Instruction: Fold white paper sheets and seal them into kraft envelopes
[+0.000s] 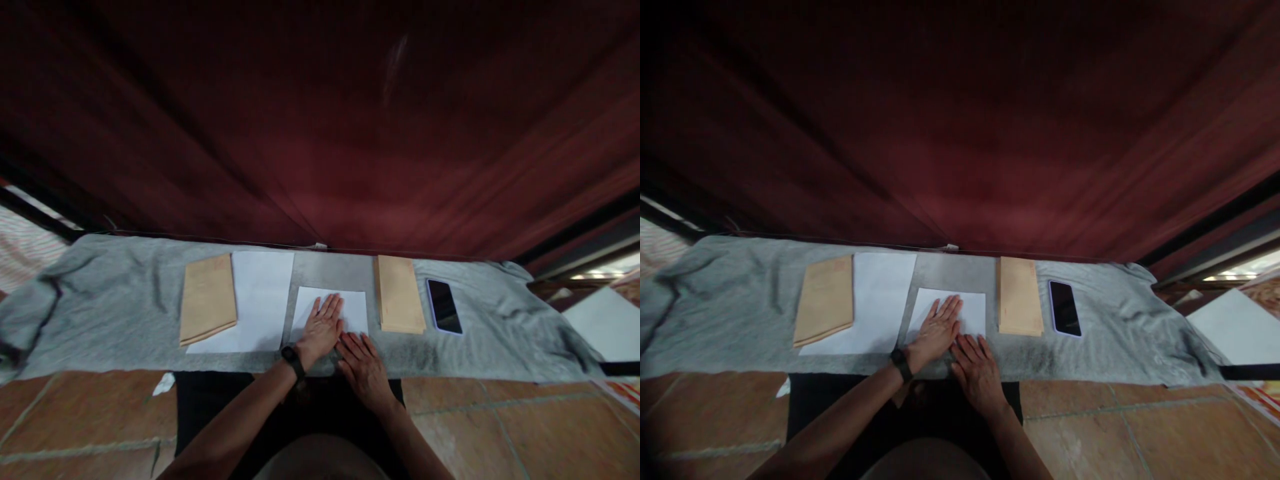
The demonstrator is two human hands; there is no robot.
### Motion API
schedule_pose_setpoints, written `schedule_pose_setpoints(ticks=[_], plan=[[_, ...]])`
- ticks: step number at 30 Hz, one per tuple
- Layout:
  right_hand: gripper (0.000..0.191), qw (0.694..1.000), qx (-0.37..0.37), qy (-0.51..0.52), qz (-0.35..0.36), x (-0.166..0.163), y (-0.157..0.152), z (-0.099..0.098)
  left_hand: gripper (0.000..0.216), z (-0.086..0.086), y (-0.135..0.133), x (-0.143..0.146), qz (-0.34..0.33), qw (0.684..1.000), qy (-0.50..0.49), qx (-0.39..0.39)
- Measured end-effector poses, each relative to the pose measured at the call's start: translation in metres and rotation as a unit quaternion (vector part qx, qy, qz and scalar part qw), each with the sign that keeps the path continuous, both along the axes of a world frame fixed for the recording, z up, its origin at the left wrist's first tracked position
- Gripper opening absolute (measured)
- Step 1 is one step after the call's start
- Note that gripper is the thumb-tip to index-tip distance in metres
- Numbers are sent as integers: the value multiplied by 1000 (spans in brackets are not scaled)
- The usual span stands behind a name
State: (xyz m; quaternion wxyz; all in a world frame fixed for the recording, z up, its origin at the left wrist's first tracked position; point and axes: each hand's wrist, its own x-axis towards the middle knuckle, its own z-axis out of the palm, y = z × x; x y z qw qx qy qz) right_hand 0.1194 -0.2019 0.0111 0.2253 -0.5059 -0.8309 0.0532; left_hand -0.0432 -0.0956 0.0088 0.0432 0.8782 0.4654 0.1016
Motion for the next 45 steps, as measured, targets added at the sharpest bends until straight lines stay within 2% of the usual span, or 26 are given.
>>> schedule_pose_setpoints(ticks=[5,8,10,13,15,17,20,24,32,37,42,45], plan=[[45,1000,-5,7,-5,-2,0,4,56,-4,36,13,3,1000,-1,-13],[45,1000,-11,16,2,-1,0,3,55,-4,46,15,-6,1000,-15,-14],[46,999,-18,25,9,0,1,2,53,-5,42,14,-37,999,-29,-15],[47,998,-30,41,23,1,1,1,50,-6,26,14,-126,991,-48,-25],[44,997,-38,50,34,2,1,2,48,-5,14,16,-185,981,-55,-34],[39,997,-44,54,38,2,1,2,47,-3,8,22,-213,975,-57,-37],[42,997,-40,48,38,4,2,2,48,0,13,33,-197,978,-55,-28],[50,998,-14,33,42,5,2,0,49,0,33,45,-170,984,-44,-9],[51,999,-11,9,51,6,2,-1,51,-2,55,52,-128,991,-24,6],[49,999,1,19,42,4,1,-2,51,-4,37,39,-135,991,-25,-4],[42,999,3,36,29,2,0,-4,50,1,-8,3,-152,988,-40,-4],[41,999,4,27,28,2,-1,-4,55,5,-31,-14,-125,992,-33,3]])
